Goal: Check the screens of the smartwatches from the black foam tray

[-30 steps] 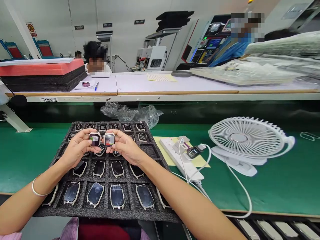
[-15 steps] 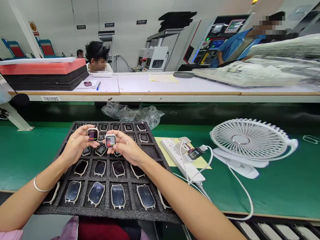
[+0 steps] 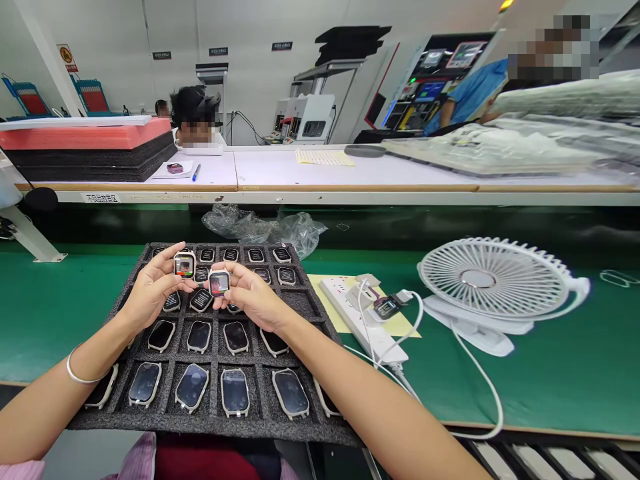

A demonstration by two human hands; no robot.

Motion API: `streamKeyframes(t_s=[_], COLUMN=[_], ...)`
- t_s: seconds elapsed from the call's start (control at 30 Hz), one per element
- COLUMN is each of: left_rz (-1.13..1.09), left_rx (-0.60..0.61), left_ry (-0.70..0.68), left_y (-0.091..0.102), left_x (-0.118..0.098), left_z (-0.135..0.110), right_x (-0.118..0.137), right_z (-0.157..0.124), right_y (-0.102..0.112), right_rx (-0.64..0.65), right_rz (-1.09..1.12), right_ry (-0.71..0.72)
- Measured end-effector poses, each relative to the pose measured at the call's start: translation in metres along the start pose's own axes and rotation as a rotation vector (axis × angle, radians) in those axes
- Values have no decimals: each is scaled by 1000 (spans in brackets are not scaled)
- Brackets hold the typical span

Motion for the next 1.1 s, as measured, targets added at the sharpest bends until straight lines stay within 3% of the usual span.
streamKeyframes(t_s=[0.4,0.57,0.7,0.93,1.1], left_rz=[64,89,135,167,147], left_rx=[20,36,65,112,93], left_ry=[-41,-69,-143,-358,-449], left_y=[-2,-7,-11,-23,-27], left_x=[1,-9,-34,-96,-118], left_z=[4,7,21,55,72], right_x=[8,20,48,121,150], right_z=[3,8,20,50,61], right_y=[1,-4,-8,-17,-22], right_rx=[-21,-13,-14,5,9], right_rz=[-79,-123,-189,-338,-392], right_ry=[73,127,172,340,392])
Point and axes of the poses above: each hand's wrist, its own z-axis towards the middle knuckle, its own y-axis out of the back of the hand, x = y × z, the point moved 3 cm from there along z, towards the middle knuckle, and after that the axes turned 14 degrees about x, right-handed, at the moved point
